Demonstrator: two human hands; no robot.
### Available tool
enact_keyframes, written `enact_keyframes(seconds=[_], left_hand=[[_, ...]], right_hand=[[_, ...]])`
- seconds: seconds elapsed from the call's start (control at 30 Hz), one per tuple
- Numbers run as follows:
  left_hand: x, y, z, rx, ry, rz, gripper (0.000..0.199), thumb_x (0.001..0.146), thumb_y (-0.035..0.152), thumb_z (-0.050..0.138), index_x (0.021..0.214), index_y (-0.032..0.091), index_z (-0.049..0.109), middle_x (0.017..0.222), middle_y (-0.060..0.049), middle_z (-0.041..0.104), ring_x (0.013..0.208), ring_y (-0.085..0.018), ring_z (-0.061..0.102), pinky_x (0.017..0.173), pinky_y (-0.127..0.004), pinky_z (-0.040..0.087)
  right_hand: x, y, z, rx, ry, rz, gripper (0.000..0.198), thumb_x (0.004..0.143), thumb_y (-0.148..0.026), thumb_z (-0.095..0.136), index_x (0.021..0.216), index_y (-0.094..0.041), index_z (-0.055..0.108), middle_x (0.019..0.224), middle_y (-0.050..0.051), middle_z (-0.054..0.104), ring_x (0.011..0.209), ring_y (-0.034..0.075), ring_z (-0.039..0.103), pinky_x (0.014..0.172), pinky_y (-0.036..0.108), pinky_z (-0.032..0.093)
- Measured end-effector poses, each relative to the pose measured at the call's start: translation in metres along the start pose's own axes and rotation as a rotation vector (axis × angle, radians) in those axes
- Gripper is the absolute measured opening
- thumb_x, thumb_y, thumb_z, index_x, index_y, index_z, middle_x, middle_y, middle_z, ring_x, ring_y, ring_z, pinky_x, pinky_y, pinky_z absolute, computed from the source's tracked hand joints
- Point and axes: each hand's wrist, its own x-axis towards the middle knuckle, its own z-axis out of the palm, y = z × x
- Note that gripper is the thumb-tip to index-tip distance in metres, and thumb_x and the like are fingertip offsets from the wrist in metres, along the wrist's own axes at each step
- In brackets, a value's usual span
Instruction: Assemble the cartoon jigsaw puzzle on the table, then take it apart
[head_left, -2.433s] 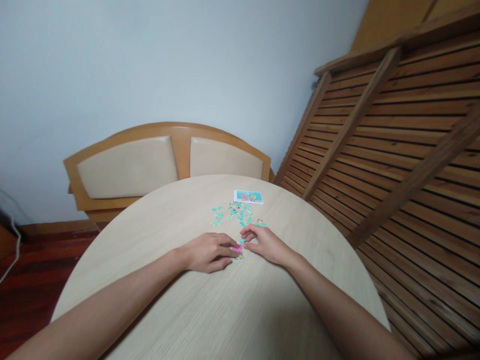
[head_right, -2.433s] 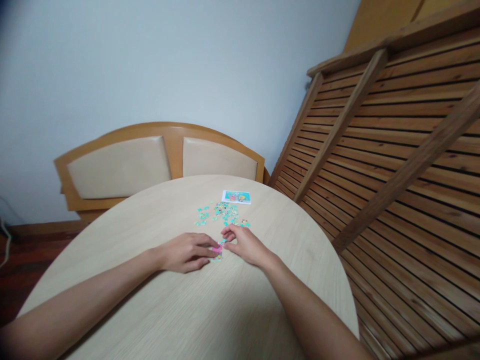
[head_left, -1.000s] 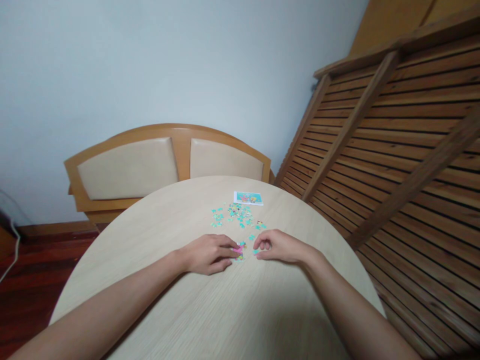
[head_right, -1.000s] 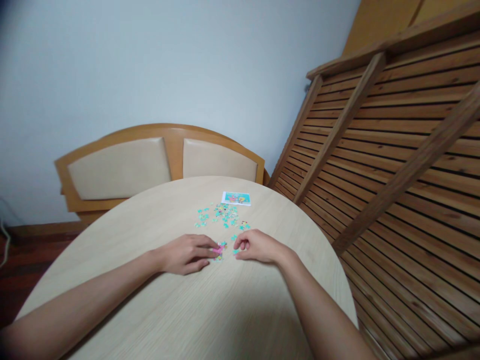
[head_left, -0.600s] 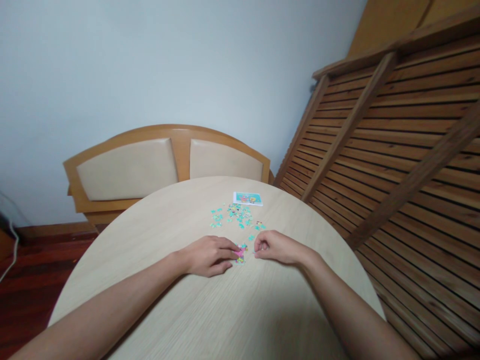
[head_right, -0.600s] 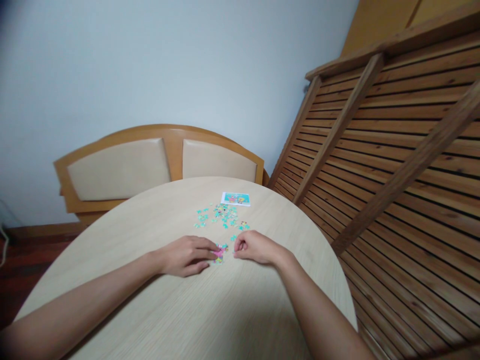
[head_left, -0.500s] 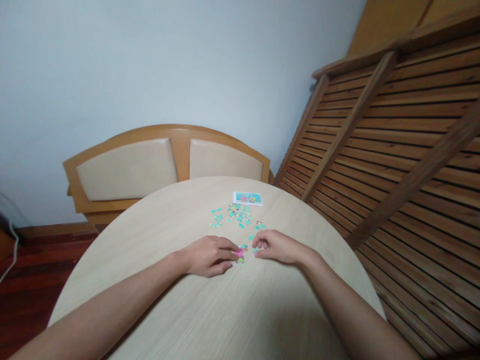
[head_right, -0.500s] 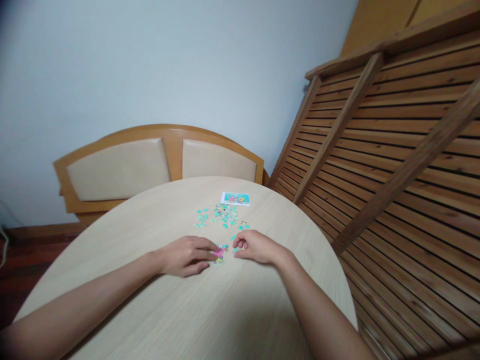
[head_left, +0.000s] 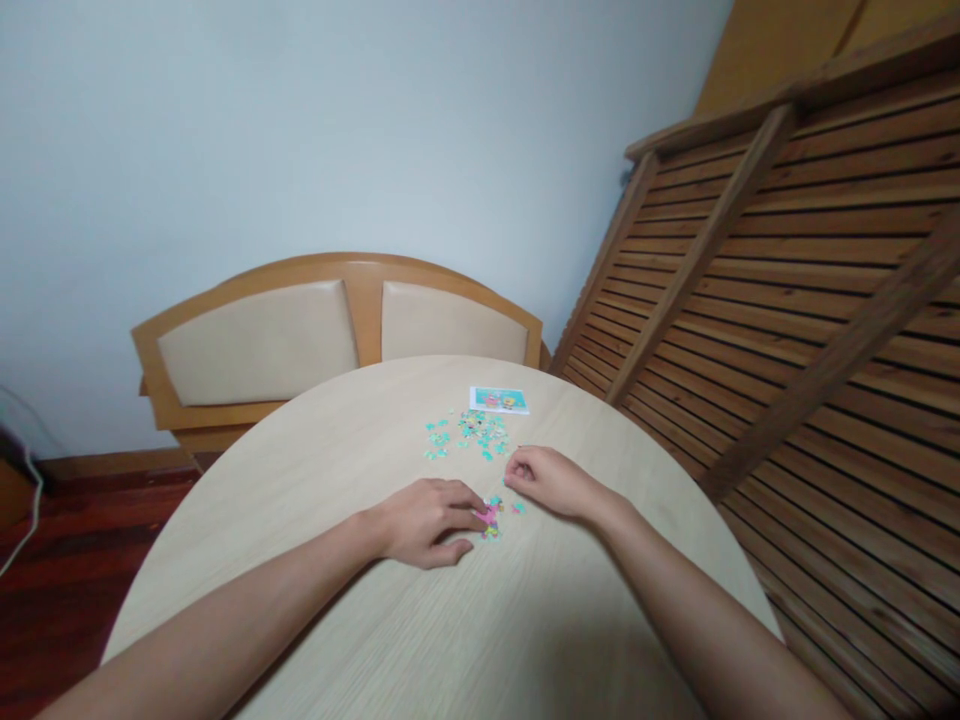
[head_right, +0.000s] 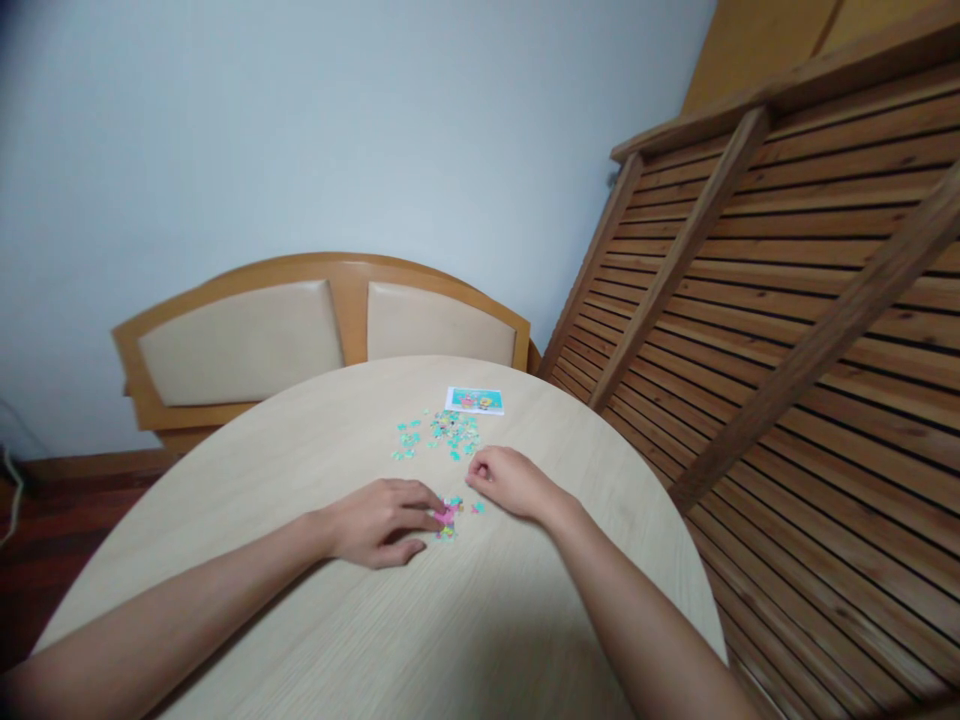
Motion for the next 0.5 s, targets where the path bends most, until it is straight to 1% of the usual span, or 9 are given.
enact_keyframes(seconds=[0.1, 0.17, 0.27, 0.37, 0.43, 0.5], left_hand=[[0.0, 0.0, 0.0, -0.006, 0.002, 0.004, 0.037, 0.09, 0.029, 0.057, 0.126, 0.023, 0.062, 0.127, -0.01, 0.065, 0.115, -0.025, 0.062, 0.101, -0.037, 0.05], [0.0, 0.0, -0.001, -0.005, 0.004, 0.011, 0.037, 0.09, 0.029, 0.057, 0.126, 0.023, 0.062, 0.126, -0.01, 0.065, 0.114, -0.025, 0.062, 0.101, -0.037, 0.05], [0.001, 0.0, 0.0, -0.002, 0.013, 0.016, 0.036, 0.09, 0.03, 0.057, 0.125, 0.023, 0.062, 0.126, -0.01, 0.065, 0.113, -0.025, 0.063, 0.101, -0.038, 0.05], [0.001, -0.001, 0.0, -0.003, 0.014, 0.015, 0.037, 0.09, 0.03, 0.057, 0.126, 0.023, 0.062, 0.126, -0.01, 0.065, 0.113, -0.025, 0.063, 0.101, -0.038, 0.05], [0.001, -0.001, 0.0, -0.005, 0.009, 0.015, 0.037, 0.09, 0.03, 0.058, 0.126, 0.023, 0.062, 0.126, -0.01, 0.065, 0.114, -0.025, 0.063, 0.101, -0.038, 0.05], [0.0, -0.002, 0.0, -0.005, 0.009, 0.014, 0.037, 0.089, 0.031, 0.058, 0.126, 0.023, 0.062, 0.126, -0.01, 0.065, 0.114, -0.025, 0.062, 0.101, -0.038, 0.05]], right_hand=[[0.021, 0.001, 0.005, -0.091, 0.076, -0.033, 0.017, 0.091, -0.022, 0.057, 0.097, -0.017, 0.073, 0.097, 0.009, 0.073, 0.09, 0.021, 0.065, 0.082, 0.029, 0.045], [0.038, 0.003, 0.008, -0.182, 0.081, -0.042, 0.02, 0.091, -0.02, 0.057, 0.104, -0.016, 0.072, 0.106, 0.011, 0.072, 0.101, 0.024, 0.064, 0.092, 0.033, 0.044], [0.065, 0.005, 0.013, -0.283, 0.073, -0.017, 0.026, 0.093, -0.019, 0.055, 0.114, -0.016, 0.07, 0.119, 0.014, 0.07, 0.115, 0.028, 0.06, 0.1, 0.039, 0.041], [0.091, 0.006, 0.017, -0.302, 0.077, 0.0, 0.031, 0.096, -0.02, 0.05, 0.122, -0.015, 0.067, 0.127, 0.016, 0.066, 0.124, 0.031, 0.054, 0.106, 0.045, 0.036], [0.106, 0.006, 0.021, -0.308, 0.078, 0.007, 0.033, 0.096, -0.018, 0.047, 0.123, -0.015, 0.066, 0.129, 0.016, 0.065, 0.128, 0.032, 0.051, 0.11, 0.047, 0.031], [0.118, 0.005, 0.026, -0.314, 0.074, 0.017, 0.033, 0.095, -0.016, 0.047, 0.121, -0.015, 0.067, 0.128, 0.017, 0.066, 0.128, 0.033, 0.051, 0.112, 0.05, 0.029]])
